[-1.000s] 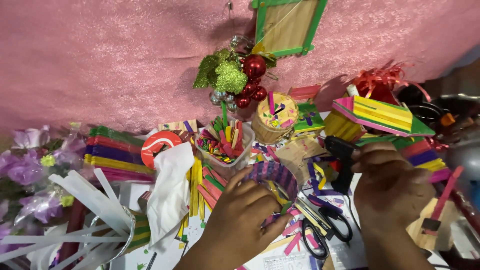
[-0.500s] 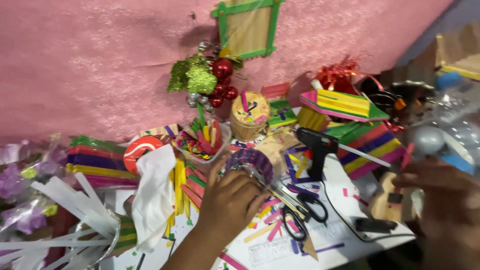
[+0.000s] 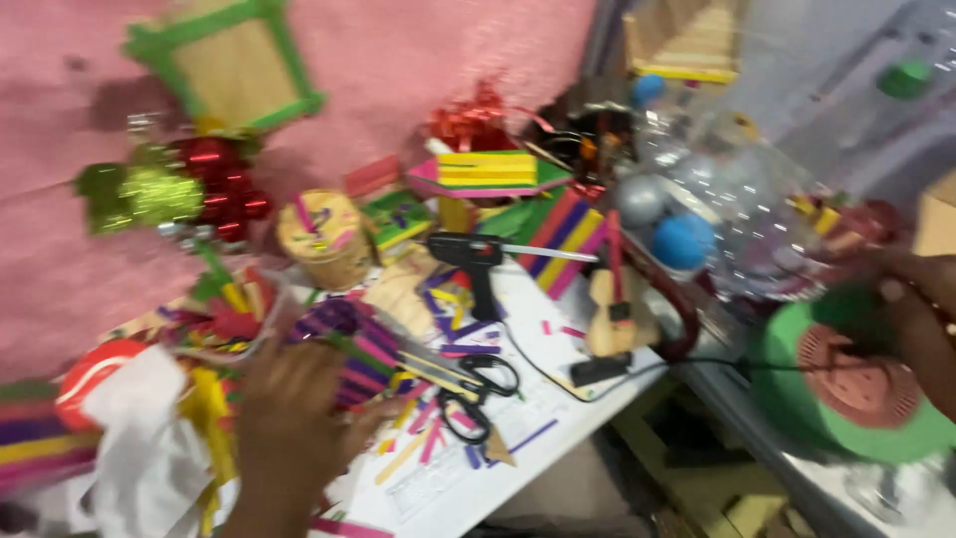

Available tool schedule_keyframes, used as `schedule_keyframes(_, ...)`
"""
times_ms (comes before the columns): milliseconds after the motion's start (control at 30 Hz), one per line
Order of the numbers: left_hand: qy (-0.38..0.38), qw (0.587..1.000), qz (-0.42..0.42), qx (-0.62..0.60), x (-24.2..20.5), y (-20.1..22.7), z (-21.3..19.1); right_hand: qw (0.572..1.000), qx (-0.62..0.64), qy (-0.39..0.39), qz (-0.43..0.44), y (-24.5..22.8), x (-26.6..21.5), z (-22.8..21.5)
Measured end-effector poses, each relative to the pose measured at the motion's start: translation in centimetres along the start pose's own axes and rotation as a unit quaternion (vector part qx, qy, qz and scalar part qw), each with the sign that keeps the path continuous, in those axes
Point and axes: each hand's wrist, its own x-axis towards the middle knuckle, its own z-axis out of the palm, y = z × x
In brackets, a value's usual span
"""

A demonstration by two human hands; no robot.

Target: Decorating a plastic bottle by gluing colored popsicle sticks to its exterior and trimming materials with scissors.

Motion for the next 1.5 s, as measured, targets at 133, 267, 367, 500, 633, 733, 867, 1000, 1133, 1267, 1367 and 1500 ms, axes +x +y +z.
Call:
schedule_keyframes(133,0.005,0.996,-0.061,0.07,-0.6,-0.3,-1.0,0.987,-0.086,0.071,-0.113,11.2,-1.5,0.7)
schedule_keyframes(267,-0.09,0.985,-0.076,0.129,-1.0,0.2,-0.3,0.986,-0.126,0.066,-0.082,13.4,-2.5,1.2)
schedule_keyframes(367,-0.071,0.984,-0.041,0.157,-0.5,0.5,-0.4,0.984,-0.157,0.064,-0.058,14.2,-3.2,1.9)
schedule_keyframes(500,-0.108,0.971,-0.13,0.172,0.2,1.5,-1.6,0.975,-0.187,-0.039,0.112,7.8,-3.5,0.8)
schedule_keyframes(633,-0.563,0.728,-0.358,0.159,9.2,5.1,-5.4,0.965,-0.24,-0.059,0.09,11.3,-3.4,1.9)
schedule_keyframes(733,-0.687,0.645,-0.312,0.119,10.0,8.3,-2.7,0.961,-0.258,-0.047,0.091,11.1,-3.4,2.2)
schedule_keyframes(867,-0.21,0.932,0.088,-0.283,7.5,16.4,2.3,0.966,-0.222,-0.037,0.126,9.1,-3.7,1.8)
schedule_keyframes(1000,-0.137,0.862,0.235,-0.427,7.0,24.3,7.9,0.963,-0.206,-0.042,0.166,7.6,-3.4,1.6)
schedule_keyframes(1133,-0.129,0.881,0.257,-0.376,8.3,30.7,16.3,0.983,-0.161,-0.022,0.08,9.0,-3.3,1.8)
schedule_keyframes(1267,-0.149,0.92,0.297,-0.209,9.1,31.3,18.8,0.975,-0.165,-0.083,0.119,9.1,-2.9,1.6)
schedule_keyframes(1367,-0.009,0.929,0.234,-0.287,8.9,30.9,18.3,0.971,-0.187,-0.093,0.113,10.9,-2.8,2.2)
schedule_keyframes(1500,0.014,0.924,0.239,-0.3,9.4,30.7,18.3,0.958,-0.239,-0.093,0.127,12.6,-2.5,2.9)
